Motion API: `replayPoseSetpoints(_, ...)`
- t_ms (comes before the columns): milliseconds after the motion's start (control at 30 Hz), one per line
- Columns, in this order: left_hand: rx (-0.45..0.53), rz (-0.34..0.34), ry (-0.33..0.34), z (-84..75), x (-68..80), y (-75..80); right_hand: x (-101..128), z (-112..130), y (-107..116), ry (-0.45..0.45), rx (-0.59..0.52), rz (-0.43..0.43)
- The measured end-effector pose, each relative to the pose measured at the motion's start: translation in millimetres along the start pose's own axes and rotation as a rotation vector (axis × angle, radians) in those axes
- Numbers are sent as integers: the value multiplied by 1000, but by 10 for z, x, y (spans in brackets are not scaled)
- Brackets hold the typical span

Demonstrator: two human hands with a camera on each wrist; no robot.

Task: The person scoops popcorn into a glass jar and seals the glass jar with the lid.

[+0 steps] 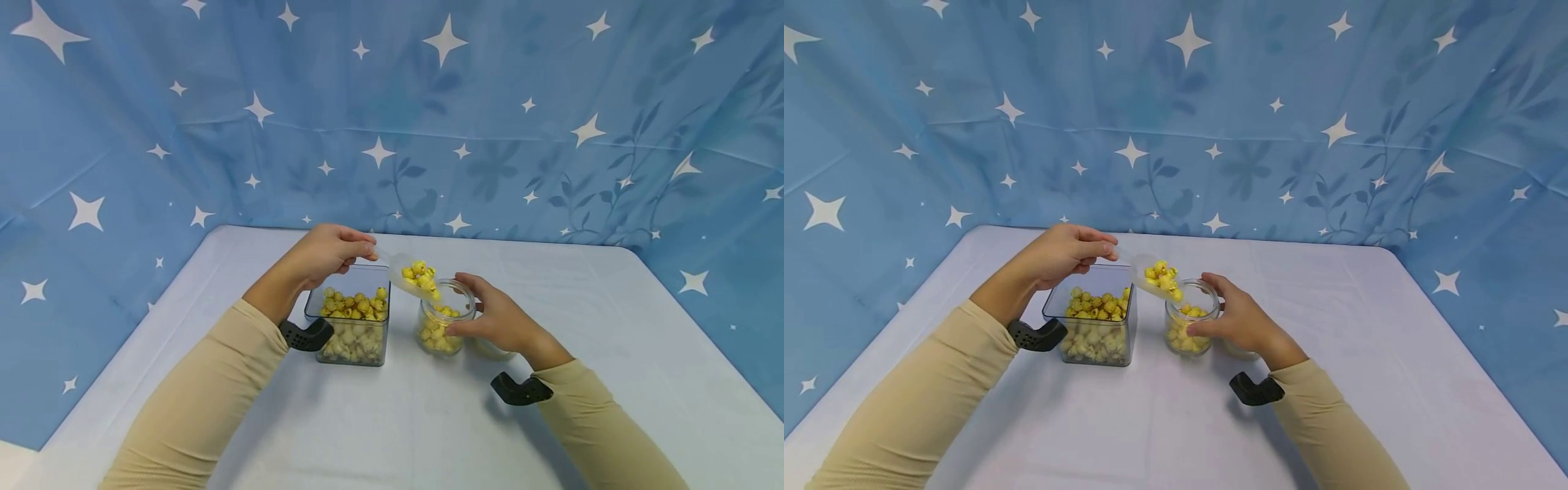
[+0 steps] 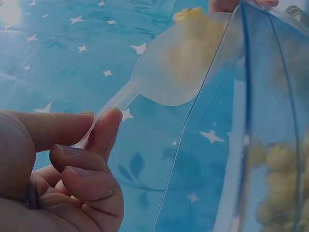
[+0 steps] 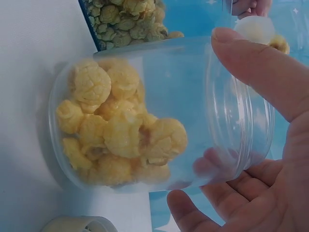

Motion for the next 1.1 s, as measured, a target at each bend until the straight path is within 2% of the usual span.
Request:
replayPoseSetpoints(400,-13,-4,-2,-40,6,3,3,-13,-11,1,-19,0)
replayPoseSetpoints(633,-52,-11,-29,-76,10,-7,14,-18,-12,0,-21,1)
replayPoseSetpoints(767,-88,-18,-24,-96,11,-21,15,-24,-16,-1,-26,-1)
replayPoseSetpoints(1100,-92,-33,-17,-94,4,-34,25,-29,-22,-4,-41,2)
Point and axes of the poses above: each hand's wrist, its own x-axis away from the middle knuckle, its own y-axis out of the back of the hand, z = x × y, the point moved 3 cm from there along -x, towards the middle knuckle, and after that the axes turned 13 degrees about -x, right-handed, at the moved point
